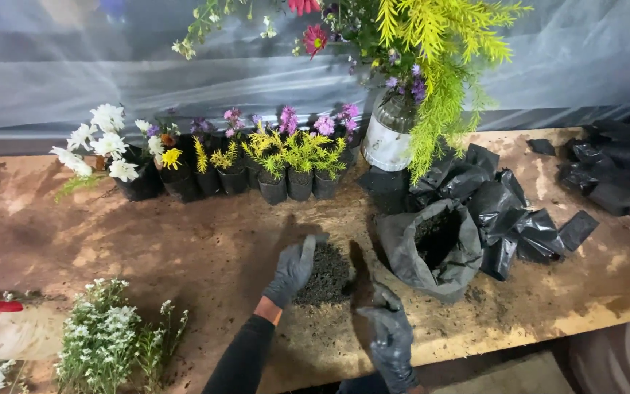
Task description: Planting a small seedling into a black plastic bag filled with soil using a small trowel.
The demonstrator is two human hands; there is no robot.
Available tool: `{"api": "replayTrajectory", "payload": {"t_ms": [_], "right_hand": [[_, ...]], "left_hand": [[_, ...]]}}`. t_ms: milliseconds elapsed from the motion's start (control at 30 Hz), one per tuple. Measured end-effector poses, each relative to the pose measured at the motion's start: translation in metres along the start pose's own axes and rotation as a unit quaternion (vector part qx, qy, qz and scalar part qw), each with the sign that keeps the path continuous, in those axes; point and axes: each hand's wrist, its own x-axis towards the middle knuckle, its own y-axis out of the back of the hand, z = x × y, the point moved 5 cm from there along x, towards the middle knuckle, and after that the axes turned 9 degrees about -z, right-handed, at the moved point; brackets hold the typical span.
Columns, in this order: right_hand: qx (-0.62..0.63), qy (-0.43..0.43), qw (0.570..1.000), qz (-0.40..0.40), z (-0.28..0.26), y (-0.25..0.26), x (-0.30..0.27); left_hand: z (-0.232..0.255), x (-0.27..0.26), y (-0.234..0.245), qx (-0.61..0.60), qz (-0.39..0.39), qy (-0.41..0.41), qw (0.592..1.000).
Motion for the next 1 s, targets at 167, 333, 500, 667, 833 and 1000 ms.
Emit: {"api": "replayTrajectory", "payload": {"t_ms": [167, 333, 500, 667, 833, 1000], "right_hand": [[0.07, 0.037, 0.996, 0.048, -0.02, -0.045, 0.03], [0.242, -0.056, 0.964, 0.092, 0.018, -0.046, 0.007], [0.177, 0.027, 0.982, 0.06, 0.001, -0.018, 0.012], [0.021, -0.27, 0.924, 0.271, 0.026, 0.04, -0.029], [0.149, -0.469, 0.795, 0.355, 0.022, 0.034, -0.046], [0.213, -0.498, 0.779, 0.316, 0.015, 0.012, -0.037]], "left_hand": [[0.016, -0.014, -0.006, -0.28, -0.04, 0.112, 0.953], [0.018, -0.029, 0.002, -0.256, 0.095, 0.033, 0.962], [-0.024, -0.042, 0.007, -0.195, 0.145, 0.09, 0.966], [-0.039, -0.025, 0.007, -0.218, 0.04, 0.119, 0.968], [-0.025, -0.015, 0.009, -0.184, -0.039, 0.134, 0.973], [-0.035, -0.021, 0.004, -0.077, -0.067, 0.085, 0.991]]}}
